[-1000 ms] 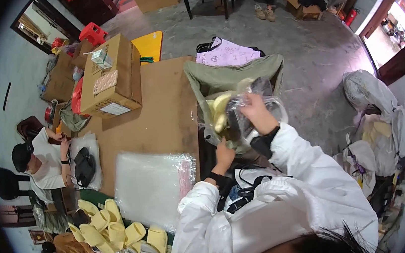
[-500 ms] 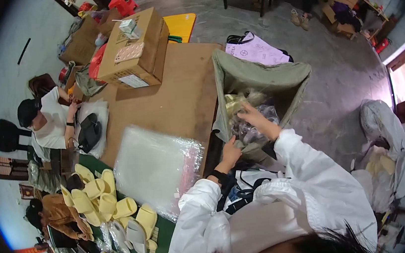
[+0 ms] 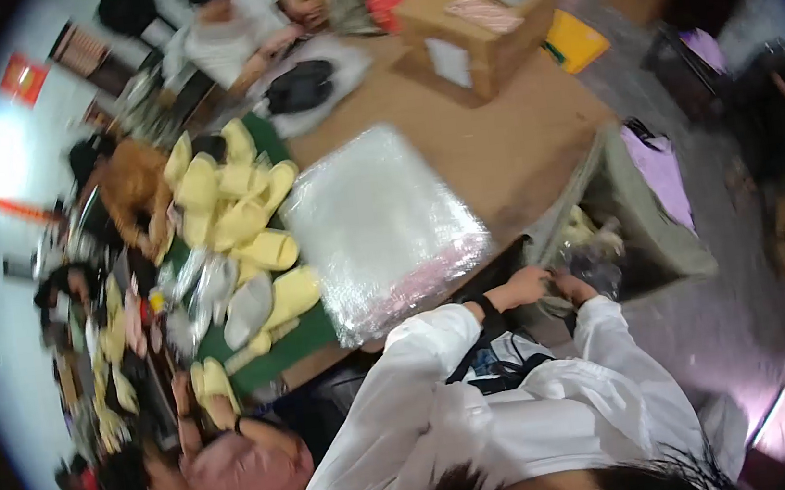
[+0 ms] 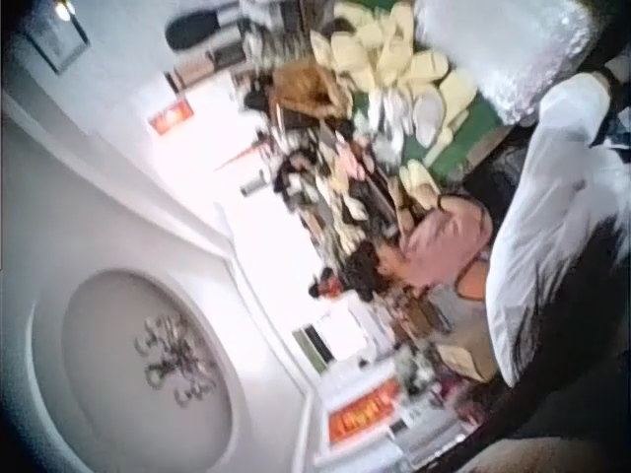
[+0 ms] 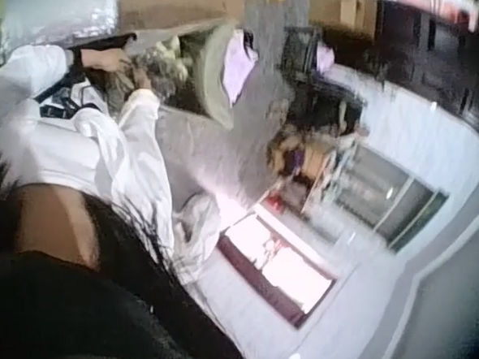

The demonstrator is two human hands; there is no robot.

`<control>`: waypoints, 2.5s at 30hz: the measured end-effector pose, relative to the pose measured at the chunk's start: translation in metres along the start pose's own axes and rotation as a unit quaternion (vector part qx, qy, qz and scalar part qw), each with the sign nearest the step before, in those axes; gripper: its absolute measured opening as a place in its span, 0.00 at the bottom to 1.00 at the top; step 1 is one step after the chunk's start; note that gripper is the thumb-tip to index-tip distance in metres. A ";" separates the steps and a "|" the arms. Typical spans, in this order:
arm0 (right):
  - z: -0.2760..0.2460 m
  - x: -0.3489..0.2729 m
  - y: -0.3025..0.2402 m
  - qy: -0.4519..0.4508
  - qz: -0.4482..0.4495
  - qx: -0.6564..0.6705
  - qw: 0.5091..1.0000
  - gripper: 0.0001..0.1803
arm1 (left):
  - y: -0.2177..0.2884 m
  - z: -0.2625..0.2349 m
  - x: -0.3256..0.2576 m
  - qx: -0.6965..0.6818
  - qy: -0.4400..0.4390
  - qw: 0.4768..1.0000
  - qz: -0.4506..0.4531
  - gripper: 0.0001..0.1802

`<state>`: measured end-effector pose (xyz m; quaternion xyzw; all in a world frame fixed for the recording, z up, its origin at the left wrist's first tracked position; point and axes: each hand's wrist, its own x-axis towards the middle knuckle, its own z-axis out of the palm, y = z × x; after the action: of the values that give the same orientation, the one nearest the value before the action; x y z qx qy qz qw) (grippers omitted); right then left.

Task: Checking and placing shoes into plastic bags and then into a collection bin.

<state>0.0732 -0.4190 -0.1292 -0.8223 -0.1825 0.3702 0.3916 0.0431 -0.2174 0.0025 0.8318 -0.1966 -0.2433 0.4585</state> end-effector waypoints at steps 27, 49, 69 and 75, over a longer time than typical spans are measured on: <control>0.134 0.063 -0.423 -0.135 -0.284 -0.351 0.882 0.21 | -0.230 -0.262 -0.447 -0.143 0.676 0.556 -0.462 0.50; 0.171 0.060 -0.430 -0.087 -0.186 -0.339 0.918 0.16 | -0.296 -0.290 -0.483 -0.257 0.742 0.590 -0.187 0.25; 0.097 0.113 -0.379 0.126 -0.162 0.063 0.977 0.45 | -0.113 -0.178 -0.206 -0.757 0.394 0.521 -0.015 0.30; 0.026 0.139 -0.356 0.188 -0.208 0.159 0.947 0.36 | -0.056 -0.175 -0.190 -0.456 0.414 0.779 -0.118 0.38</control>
<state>0.1420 -0.1002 0.0727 -0.7478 -0.2117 0.1433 0.6128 -0.0019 0.0321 0.0779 0.5622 0.2459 0.0115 0.7895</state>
